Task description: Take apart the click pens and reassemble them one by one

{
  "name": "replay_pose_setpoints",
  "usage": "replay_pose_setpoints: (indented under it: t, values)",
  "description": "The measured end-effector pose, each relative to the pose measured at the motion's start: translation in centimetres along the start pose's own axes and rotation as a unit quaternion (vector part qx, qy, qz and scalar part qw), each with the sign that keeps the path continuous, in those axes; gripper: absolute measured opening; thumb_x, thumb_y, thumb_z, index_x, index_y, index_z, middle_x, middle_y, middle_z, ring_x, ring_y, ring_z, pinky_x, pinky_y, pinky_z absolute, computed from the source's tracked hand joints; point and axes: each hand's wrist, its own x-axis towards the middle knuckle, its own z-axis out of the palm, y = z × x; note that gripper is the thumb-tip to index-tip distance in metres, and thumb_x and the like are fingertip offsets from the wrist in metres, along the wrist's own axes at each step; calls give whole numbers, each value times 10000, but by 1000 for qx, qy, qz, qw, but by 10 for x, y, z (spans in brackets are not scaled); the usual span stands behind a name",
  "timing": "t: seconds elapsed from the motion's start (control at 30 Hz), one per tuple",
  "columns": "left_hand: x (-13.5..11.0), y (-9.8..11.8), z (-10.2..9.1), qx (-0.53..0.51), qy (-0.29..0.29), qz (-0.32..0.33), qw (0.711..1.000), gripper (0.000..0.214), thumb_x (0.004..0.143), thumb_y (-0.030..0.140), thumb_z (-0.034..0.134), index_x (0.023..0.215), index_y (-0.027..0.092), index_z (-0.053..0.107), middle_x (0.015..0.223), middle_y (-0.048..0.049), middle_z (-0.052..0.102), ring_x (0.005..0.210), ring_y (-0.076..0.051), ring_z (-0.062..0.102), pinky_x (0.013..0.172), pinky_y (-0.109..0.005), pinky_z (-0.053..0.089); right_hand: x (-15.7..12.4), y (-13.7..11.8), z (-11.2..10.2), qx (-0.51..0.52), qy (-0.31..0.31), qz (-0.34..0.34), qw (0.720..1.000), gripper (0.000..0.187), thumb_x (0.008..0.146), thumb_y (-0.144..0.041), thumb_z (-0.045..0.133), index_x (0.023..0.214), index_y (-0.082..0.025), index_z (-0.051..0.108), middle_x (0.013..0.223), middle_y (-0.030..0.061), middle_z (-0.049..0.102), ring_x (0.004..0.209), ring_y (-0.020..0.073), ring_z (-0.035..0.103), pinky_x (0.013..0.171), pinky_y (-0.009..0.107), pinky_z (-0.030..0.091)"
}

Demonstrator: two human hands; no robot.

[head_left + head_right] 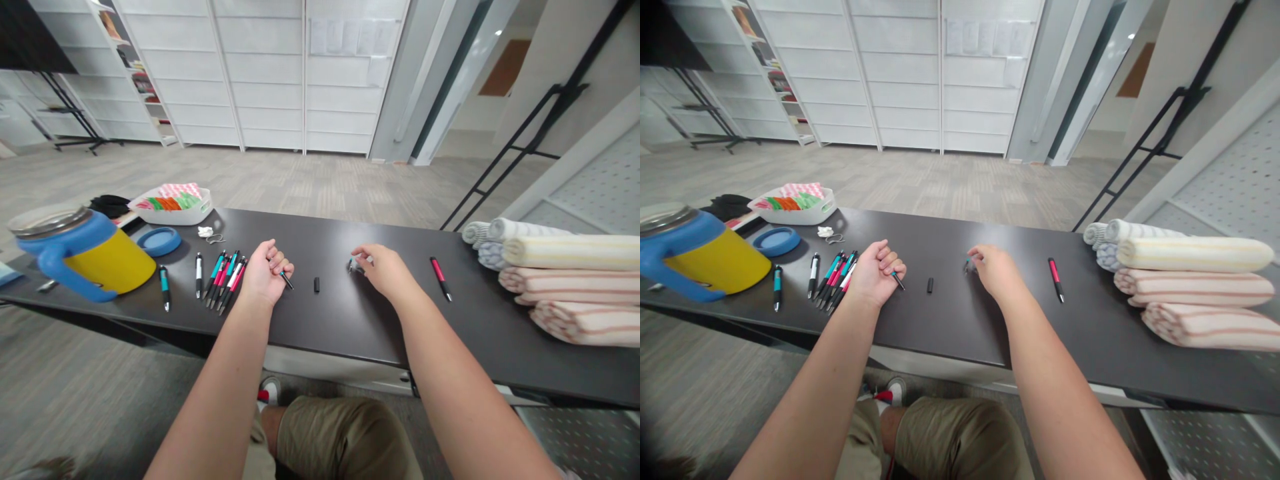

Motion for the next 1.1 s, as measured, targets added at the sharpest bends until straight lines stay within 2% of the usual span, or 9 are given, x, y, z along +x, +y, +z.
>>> replay_pose_setpoints:
  t: [0.13, 0.23, 0.43, 0.57, 0.67, 0.73, 0.87, 0.97, 1.1]
  values:
    - [-1, 0, 1, 4, 2, -1, 1000, 420, 878, 226, 629, 636, 221, 286, 468, 104, 224, 373, -70, 253, 463, -229, 331, 3, 0, 6, -18, -19, -48, 999, 262, 931, -159, 633, 1150, -226, 759, 994, 42, 719, 801, 151, 636, 829, 283, 474]
    - [-1, 0, 1, 7, 2, 2, 1000, 418, 882, 228, 624, 638, 221, 286, 467, 103, 227, 375, -71, 254, 467, -229, 334, 6, -1, 8, -35, -37, -49, 997, 186, 933, -174, 650, 1066, -215, 774, 968, 43, 720, 829, 160, 639, 813, 274, 464]
    - [-1, 0, 0, 0, -2, 0, 1000, 437, 866, 238, 652, 642, 224, 277, 480, 108, 218, 377, -68, 258, 467, -230, 333, 3, 1, -3, -75, -53, 3, 996, 96, 929, -180, 666, 921, -190, 761, 934, 63, 748, 840, 183, 664, 775, 284, 459]
    - [0, 0, -1, -1, -3, -1, 1000, 443, 863, 240, 660, 641, 223, 277, 485, 108, 214, 382, -67, 255, 472, -229, 337, -2, 6, -11, -84, -38, 29, 995, 76, 904, -205, 712, 972, -190, 743, 896, 57, 740, 800, 196, 650, 741, 303, 450]
    - [1, 0, -1, -1, -4, 0, 1000, 430, 879, 234, 635, 636, 221, 281, 478, 103, 215, 383, -70, 253, 471, -230, 335, -5, -5, -16, -73, 36, -16, 997, 108, 928, -258, 702, 1009, -192, 728, 905, 66, 721, 834, 215, 638, 797, 334, 456]
    - [1, 0, -1, -2, -6, 0, 1000, 420, 890, 230, 618, 634, 219, 285, 474, 100, 219, 383, -71, 253, 471, -229, 335, -9, -20, -15, -39, 65, -92, 993, 113, 957, -319, 678, 971, -216, 721, 961, 69, 727, 921, 227, 638, 882, 358, 451]
    - [0, 0, 2, -3, -14, -1, 1000, 426, 893, 236, 624, 635, 218, 286, 476, 100, 221, 383, -71, 258, 473, -230, 336, -17, -53, 2, 3, -61, -256, 965, 254, 896, -452, 766, 1043, -252, 717, 1182, 76, 734, 1163, 266, 603, 1049, 431, 385]
    - [-1, -1, 3, -8, -19, 4, 1000, 420, 897, 251, 630, 638, 217, 301, 483, 99, 224, 389, -73, 267, 483, -233, 345, -20, -63, 19, -13, -94, -259, 961, 294, 857, -438, 814, 1069, -262, 713, 1137, 63, 747, 1198, 279, 570, 1028, 439, 371]
    - [-3, -2, 4, -12, -36, 14, 999, 382, 912, 283, 620, 652, 215, 349, 509, 90, 254, 414, -79, 285, 515, -245, 377, -17, -60, 29, -42, -73, -216, 973, 196, 895, -369, 784, 1024, -247, 701, 1068, 58, 749, 1129, 267, 581, 962, 412, 381]
